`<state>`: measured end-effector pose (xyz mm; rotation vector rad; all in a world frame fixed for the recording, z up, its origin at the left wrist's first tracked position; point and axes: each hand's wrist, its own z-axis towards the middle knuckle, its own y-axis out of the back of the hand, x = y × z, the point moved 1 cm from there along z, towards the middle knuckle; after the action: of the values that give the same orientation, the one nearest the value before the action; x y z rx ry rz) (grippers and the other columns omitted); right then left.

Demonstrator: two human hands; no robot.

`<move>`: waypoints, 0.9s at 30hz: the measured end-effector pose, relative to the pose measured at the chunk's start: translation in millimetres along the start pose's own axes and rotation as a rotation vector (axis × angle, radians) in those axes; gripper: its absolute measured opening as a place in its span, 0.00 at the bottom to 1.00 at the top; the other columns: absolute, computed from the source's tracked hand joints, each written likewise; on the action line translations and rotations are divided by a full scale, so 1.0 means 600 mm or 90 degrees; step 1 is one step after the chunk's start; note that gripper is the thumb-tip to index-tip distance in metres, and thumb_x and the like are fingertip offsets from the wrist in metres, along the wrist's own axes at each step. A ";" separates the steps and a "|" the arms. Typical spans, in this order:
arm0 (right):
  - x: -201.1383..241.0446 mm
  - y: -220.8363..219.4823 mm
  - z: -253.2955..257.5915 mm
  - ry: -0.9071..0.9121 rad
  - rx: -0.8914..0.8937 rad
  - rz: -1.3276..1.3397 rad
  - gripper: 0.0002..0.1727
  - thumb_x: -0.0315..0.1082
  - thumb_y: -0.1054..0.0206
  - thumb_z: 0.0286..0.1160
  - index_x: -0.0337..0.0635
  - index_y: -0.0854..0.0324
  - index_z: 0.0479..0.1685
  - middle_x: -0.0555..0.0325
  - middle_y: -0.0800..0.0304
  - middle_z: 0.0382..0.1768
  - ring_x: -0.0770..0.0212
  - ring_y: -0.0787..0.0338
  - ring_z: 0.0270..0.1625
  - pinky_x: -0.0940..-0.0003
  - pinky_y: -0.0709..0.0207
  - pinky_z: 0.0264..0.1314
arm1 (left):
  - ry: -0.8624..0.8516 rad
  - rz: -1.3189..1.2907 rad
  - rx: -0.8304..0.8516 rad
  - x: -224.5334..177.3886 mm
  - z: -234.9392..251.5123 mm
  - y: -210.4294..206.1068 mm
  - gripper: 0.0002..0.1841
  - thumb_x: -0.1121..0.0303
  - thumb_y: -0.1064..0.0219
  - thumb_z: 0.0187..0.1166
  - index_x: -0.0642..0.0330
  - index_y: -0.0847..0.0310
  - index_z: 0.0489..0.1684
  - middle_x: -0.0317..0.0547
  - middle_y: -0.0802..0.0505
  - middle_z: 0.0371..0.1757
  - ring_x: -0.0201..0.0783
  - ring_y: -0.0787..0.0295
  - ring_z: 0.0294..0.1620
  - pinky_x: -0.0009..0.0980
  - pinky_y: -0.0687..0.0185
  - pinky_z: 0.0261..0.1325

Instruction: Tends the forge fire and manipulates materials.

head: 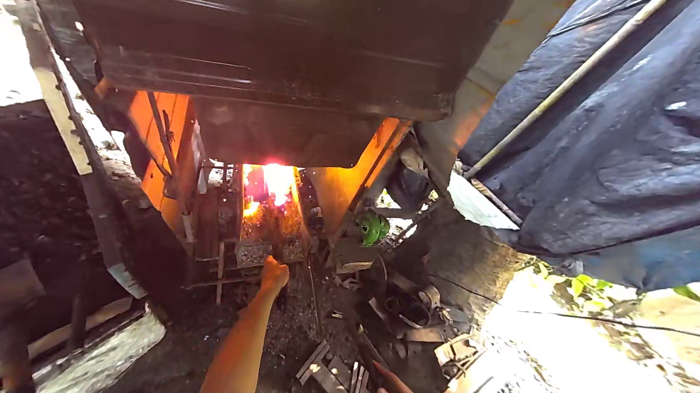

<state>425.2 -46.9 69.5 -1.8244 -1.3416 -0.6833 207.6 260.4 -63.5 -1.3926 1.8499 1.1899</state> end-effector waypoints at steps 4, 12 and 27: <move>0.010 -0.022 0.052 -0.020 0.023 0.141 0.27 0.36 0.53 0.94 0.55 0.45 0.90 0.64 0.28 0.21 0.72 0.31 0.12 0.77 0.35 0.10 | 0.029 0.035 -0.015 -0.025 -0.016 -0.010 0.23 0.71 0.38 0.78 0.68 0.30 0.73 0.65 0.11 0.57 0.56 0.08 0.53 0.54 0.12 0.56; 0.047 -0.003 -0.008 0.119 -0.012 -0.333 0.33 0.32 0.43 0.86 0.41 0.41 0.92 0.59 0.19 0.22 0.66 0.24 0.17 0.67 0.24 0.21 | 0.069 -0.227 0.091 -0.011 -0.091 0.050 0.37 0.84 0.30 0.69 0.60 0.36 0.83 0.65 0.14 0.58 0.54 0.09 0.43 0.50 0.08 0.42; -0.019 -0.013 -0.044 0.137 -0.086 -0.490 0.34 0.36 0.40 0.86 0.43 0.39 0.92 0.47 0.09 0.38 0.59 0.14 0.28 0.55 0.16 0.36 | 0.153 -0.317 0.191 -0.056 -0.079 0.166 0.14 0.65 0.39 0.86 0.67 0.23 0.59 0.58 0.07 0.33 0.51 0.06 0.31 0.43 0.08 0.32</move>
<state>414.9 -73.5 78.0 -1.2378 -1.8804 -1.3480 128.9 242.6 19.2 -1.7329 1.6053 0.4951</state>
